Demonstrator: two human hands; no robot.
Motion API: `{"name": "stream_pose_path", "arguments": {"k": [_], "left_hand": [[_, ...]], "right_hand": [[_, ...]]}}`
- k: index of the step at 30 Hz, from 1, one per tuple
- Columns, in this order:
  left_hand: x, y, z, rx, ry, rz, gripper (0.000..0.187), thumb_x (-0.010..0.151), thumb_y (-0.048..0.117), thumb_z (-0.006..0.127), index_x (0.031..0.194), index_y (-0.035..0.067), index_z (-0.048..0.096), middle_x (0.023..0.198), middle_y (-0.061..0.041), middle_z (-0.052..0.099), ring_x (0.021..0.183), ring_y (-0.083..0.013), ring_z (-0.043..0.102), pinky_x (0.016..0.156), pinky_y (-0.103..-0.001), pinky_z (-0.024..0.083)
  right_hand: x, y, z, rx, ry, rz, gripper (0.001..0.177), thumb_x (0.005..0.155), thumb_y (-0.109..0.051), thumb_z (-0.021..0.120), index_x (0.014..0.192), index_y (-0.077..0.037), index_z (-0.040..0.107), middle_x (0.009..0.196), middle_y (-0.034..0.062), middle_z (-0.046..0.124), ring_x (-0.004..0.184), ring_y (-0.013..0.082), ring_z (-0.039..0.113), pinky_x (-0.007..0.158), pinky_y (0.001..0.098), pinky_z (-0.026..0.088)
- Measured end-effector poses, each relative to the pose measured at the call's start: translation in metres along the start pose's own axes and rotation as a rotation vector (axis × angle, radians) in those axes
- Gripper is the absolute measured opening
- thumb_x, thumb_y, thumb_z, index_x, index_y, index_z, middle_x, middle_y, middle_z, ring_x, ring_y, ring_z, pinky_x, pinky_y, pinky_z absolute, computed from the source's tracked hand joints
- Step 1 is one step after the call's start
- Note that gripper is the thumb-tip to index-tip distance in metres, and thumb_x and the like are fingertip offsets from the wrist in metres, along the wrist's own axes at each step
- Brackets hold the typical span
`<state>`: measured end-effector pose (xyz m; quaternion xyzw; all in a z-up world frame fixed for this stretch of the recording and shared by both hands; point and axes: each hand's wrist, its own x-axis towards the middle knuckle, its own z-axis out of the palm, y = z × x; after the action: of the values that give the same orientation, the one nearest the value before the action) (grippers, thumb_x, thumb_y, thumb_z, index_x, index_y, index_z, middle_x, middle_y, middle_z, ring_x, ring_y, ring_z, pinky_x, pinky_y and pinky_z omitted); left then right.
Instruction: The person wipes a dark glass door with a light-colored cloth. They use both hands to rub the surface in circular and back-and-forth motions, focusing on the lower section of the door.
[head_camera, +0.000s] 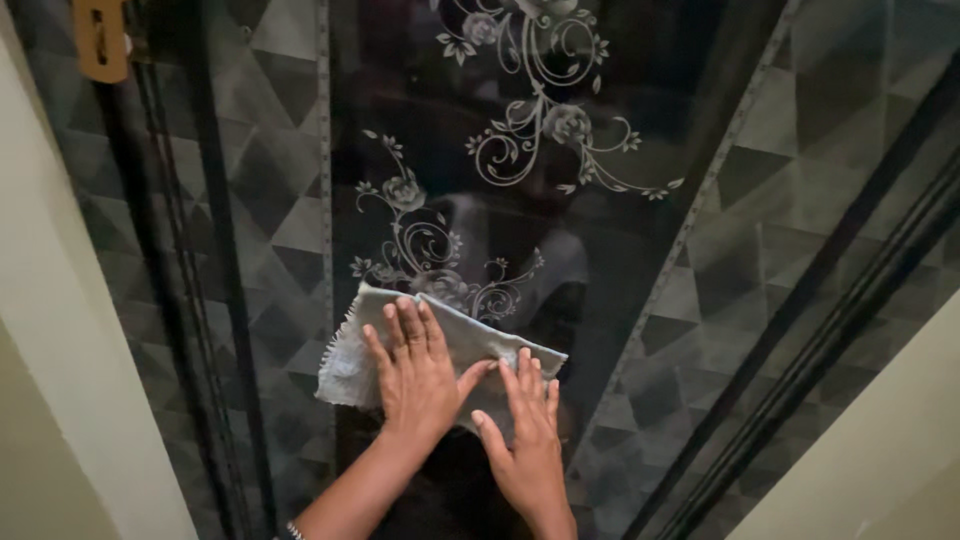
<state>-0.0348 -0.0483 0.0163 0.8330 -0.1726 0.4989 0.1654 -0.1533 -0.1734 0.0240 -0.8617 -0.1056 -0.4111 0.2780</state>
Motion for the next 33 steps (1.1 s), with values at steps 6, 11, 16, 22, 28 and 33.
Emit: {"name": "stream_pose_path", "arguments": {"k": [6, 11, 16, 22, 28, 33], "left_hand": [[0.032, 0.03, 0.013, -0.036, -0.012, 0.126, 0.136, 0.087, 0.085, 0.052, 0.157, -0.016, -0.006, 0.164, -0.03, -0.023, 0.151, -0.0402, -0.028, 0.118, -0.07, -0.013], [0.069, 0.081, 0.012, -0.155, 0.017, 0.184, 0.142, 0.083, 0.089, 0.052, 0.157, -0.014, -0.01, 0.167, -0.028, -0.022, 0.154, -0.0392, -0.024, 0.121, -0.069, -0.012], [0.093, 0.131, 0.011, -0.196, 0.056, 0.228, 0.142, 0.08, 0.089, 0.054, 0.159, -0.012, -0.008, 0.168, -0.027, -0.017, 0.157, -0.0381, -0.018, 0.122, -0.069, -0.01], [0.087, 0.148, 0.023, -0.212, 0.141, 0.315, 0.133, 0.085, 0.086, 0.056, 0.164, -0.007, 0.003, 0.173, -0.022, -0.006, 0.162, -0.0335, -0.009, 0.127, -0.068, -0.006], [0.063, 0.126, 0.027, -0.147, 0.162, 0.445, 0.116, 0.092, 0.081, 0.053, 0.166, -0.002, 0.02, 0.175, -0.018, 0.009, 0.163, -0.0302, 0.003, 0.127, -0.065, -0.003], [0.05, 0.089, 0.022, -0.047, 0.173, 0.559, 0.099, 0.103, 0.079, 0.045, 0.17, 0.009, 0.025, 0.176, -0.014, 0.009, 0.163, -0.0271, 0.004, 0.129, -0.056, -0.004]], "right_hand": [[0.002, 0.005, -0.025, -0.011, 0.071, 0.049, 0.071, 0.089, -0.024, 0.071, 0.152, -0.006, 0.044, 0.165, 0.0208, 0.03, 0.156, 0.0361, 0.023, 0.124, 0.0495, 0.011], [0.001, 0.01, -0.049, -0.039, 0.308, 0.123, 0.068, 0.088, -0.02, 0.073, 0.149, -0.005, 0.048, 0.165, 0.0219, 0.032, 0.156, 0.036, 0.027, 0.125, 0.0487, 0.017], [-0.005, 0.022, -0.079, -0.105, 0.471, 0.152, 0.061, 0.089, -0.014, 0.072, 0.146, -0.003, 0.053, 0.163, 0.0232, 0.04, 0.156, 0.0377, 0.03, 0.126, 0.0484, 0.022], [-0.019, 0.026, -0.086, 0.104, 0.672, 0.105, 0.044, 0.1, -0.004, 0.06, 0.144, 0.002, 0.054, 0.157, 0.0187, 0.053, 0.153, 0.0313, 0.045, 0.127, 0.0421, 0.035], [-0.011, 0.037, -0.059, 0.367, 0.547, 0.233, 0.045, 0.1, -0.003, 0.057, 0.144, 0.003, 0.053, 0.153, 0.017, 0.053, 0.138, 0.0231, 0.053, 0.113, 0.0348, 0.044], [-0.007, 0.037, -0.038, -0.074, 0.475, 0.239, 0.044, 0.099, -0.014, 0.062, 0.142, -0.004, 0.059, 0.157, 0.0202, 0.049, 0.145, 0.0359, 0.048, 0.116, 0.0433, 0.038]]}}
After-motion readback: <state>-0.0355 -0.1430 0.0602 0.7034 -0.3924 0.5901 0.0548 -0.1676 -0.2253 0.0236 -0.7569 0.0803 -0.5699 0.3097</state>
